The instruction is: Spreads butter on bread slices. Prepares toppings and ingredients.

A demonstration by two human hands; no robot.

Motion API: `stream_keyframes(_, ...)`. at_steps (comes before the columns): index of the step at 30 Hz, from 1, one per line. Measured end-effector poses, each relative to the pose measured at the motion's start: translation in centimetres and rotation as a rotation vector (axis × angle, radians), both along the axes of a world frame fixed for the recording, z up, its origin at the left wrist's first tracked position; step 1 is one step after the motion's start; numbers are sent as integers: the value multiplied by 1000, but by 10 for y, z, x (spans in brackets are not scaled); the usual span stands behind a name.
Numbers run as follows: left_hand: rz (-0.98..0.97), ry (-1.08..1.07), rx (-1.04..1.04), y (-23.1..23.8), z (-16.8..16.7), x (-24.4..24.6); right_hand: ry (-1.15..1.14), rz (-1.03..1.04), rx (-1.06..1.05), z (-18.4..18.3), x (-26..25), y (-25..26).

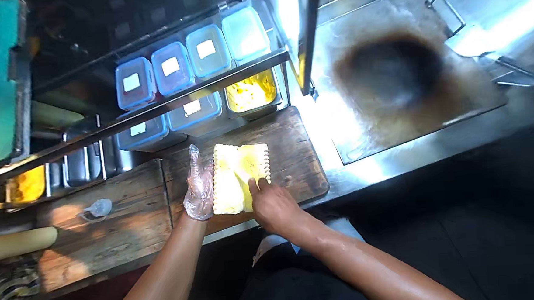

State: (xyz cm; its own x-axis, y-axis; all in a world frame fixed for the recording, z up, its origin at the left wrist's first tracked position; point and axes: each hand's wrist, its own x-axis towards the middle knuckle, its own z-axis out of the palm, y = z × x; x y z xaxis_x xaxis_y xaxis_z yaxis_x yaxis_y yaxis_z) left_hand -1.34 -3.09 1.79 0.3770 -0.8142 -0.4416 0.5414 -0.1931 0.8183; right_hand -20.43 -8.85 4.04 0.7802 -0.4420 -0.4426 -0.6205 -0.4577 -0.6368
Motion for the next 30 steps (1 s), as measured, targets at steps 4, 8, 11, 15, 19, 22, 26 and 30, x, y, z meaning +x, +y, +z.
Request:
stream_keyframes(4,-99,-117,67,-2,32,-27,-257,-305,74,-6,-93,-22)
stream_keyframes(8,-186,-799,228,-16,68,-72,-374,-522,-81,-43,-183,-62)
stream_keyframes(11,-302,-1495,551,-38,47,-105,-372,-591,-91,-49,-222,-84)
stream_keyframes(15,-582,-1806,783,-43,-42,-107,-438,-693,-58,-51,-231,-93)
stream_keyframes(19,-637,-1780,788,-37,-43,-100,-493,-740,-17,-58,-231,-83)
stream_keyframes(22,-663,-1601,799,-21,-32,-79,-519,-750,64,-70,-231,-71)
stream_keyframes(26,-327,-984,743,11,-6,-24,-539,-763,156,-77,-238,-65)
stream_keyframes(30,-292,-965,723,16,-6,-3,-509,-770,131,-75,-230,-75)
